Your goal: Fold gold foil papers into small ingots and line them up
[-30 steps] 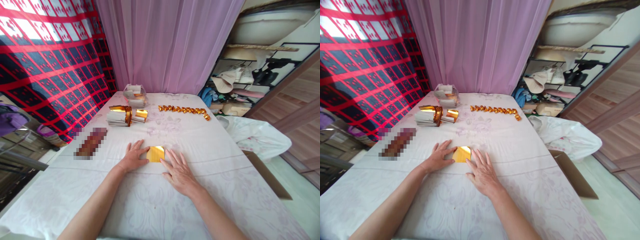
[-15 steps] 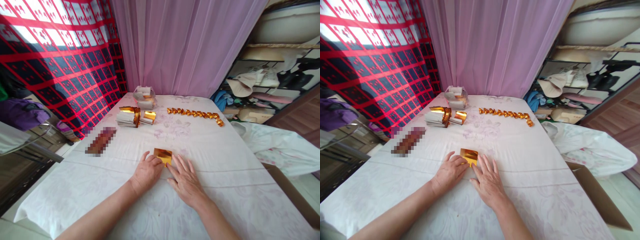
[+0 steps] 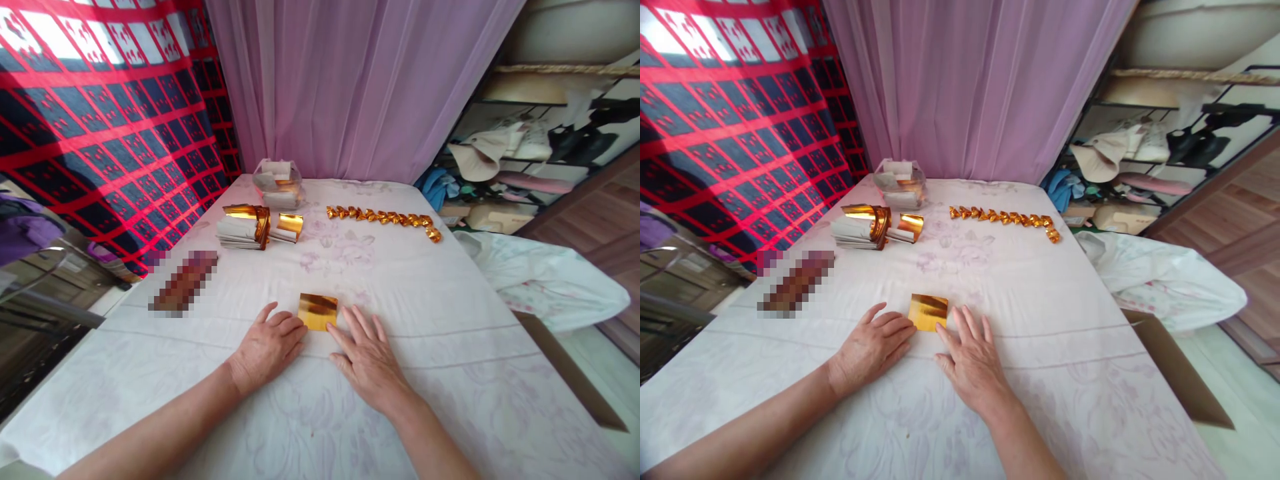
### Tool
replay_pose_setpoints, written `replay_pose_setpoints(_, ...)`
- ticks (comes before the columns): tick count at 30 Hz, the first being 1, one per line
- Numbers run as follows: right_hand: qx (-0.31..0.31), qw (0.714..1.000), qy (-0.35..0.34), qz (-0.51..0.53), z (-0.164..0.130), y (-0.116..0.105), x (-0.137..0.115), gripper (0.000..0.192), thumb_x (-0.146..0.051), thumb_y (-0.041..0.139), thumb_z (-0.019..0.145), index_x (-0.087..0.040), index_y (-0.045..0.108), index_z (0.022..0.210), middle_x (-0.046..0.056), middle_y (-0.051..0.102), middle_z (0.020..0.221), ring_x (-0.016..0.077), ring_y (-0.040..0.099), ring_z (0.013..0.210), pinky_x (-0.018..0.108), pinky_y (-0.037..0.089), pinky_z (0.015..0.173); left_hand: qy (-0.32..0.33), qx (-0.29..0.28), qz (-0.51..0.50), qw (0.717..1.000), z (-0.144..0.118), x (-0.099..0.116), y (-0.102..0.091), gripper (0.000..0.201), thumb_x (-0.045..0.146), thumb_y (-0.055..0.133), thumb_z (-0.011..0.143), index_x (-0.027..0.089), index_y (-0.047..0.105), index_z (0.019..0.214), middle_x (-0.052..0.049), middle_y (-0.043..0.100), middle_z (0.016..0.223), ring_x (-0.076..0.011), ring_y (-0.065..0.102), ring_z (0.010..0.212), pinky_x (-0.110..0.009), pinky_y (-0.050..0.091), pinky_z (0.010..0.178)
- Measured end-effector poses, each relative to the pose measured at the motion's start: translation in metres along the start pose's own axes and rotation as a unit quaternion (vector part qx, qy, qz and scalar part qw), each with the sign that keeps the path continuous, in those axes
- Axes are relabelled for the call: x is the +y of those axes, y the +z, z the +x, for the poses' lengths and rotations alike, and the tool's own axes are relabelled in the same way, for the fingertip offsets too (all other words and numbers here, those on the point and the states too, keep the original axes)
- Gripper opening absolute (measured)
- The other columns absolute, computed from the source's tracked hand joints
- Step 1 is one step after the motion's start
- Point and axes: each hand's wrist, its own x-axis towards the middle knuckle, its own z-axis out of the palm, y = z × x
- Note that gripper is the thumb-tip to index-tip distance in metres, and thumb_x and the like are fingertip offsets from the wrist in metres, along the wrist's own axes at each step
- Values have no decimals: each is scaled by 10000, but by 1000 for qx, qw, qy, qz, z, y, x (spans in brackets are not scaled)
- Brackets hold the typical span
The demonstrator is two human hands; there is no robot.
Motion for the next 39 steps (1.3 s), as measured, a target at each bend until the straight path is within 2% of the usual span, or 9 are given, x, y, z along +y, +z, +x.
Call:
replay_pose_setpoints(5,1,1000,1,8,0,-1,-2,486,-403,557,930,-297,514,1402,141,319,1561,343,227,1455,619,198,1132,-16,-15,8,1000,-5,-12,-14,227,302,500,957,236,689,1063,-17,731,1015,-234,631,1006,-486,349,1055)
replay_pose_setpoints(9,23,1000,-5,12,0,0,-3,472,-403,555,932,-289,529,1389,139,314,1563,341,225,1456,621,202,1132,-29,-10,-12,999,2,-12,-22,245,322,494,963,228,716,920,-17,737,944,-220,639,955,-464,380,1024)
replay_pose_setpoints(11,30,999,-8,17,0,-1,-3,462,-412,544,937,-284,537,1382,129,297,1572,339,222,1457,620,201,1133,-26,0,-21,999,11,-8,-19,248,321,486,969,227,714,946,-27,734,1002,-207,639,956,-442,393,1008)
replay_pose_setpoints(13,31,999,-10,24,1,-2,-4,446,-419,531,943,-277,553,1366,115,275,1582,335,221,1458,617,202,1135,-17,-3,-23,1000,23,-4,-12,256,322,496,964,210,682,1101,-52,704,1154,-233,610,1085,-444,377,1027)
replay_pose_setpoints(15,29,999,-11,27,2,-3,-5,432,-412,530,945,-265,567,1349,103,284,1580,330,224,1457,614,195,1140,-5,-36,-29,999,35,-1,-1,305,326,484,971,225,636,1215,-58,657,1269,-250,544,1221,-462,317,1089)
replay_pose_setpoints(20,20,999,-21,42,4,-5,-5,421,-349,520,950,-250,545,1359,62,426,1513,304,248,1449,598,143,1163,-25,-91,-51,994,44,-4,17,329,294,475,973,244,605,1271,-47,635,1316,-260,540,1243,-502,266,1122)
replay_pose_setpoints(29,27,997,-18,71,12,-18,-5,356,-363,467,982,-250,589,1296,60,567,1391,274,390,1369,572,173,1161,-62,-73,-118,988,37,-8,16,352,261,547,917,267,624,1260,-48,631,1323,-281,486,1302,-576,201,1149)
replay_pose_setpoints(33,33,998,-25,50,29,-21,-5,427,-360,422,995,-225,505,1392,71,500,1457,268,341,1405,567,188,1163,-66,-75,-116,988,39,-8,17,369,261,559,907,265,617,1272,-50,635,1318,-293,490,1297,-582,226,1136)
replay_pose_setpoints(39,12,1000,2,27,39,-9,3,457,-365,384,999,-226,475,1425,56,466,1486,286,288,1429,582,143,1168,-60,-68,-125,988,38,-9,16,359,275,551,910,276,622,1262,-47,635,1319,-277,494,1296,-567,185,1157)
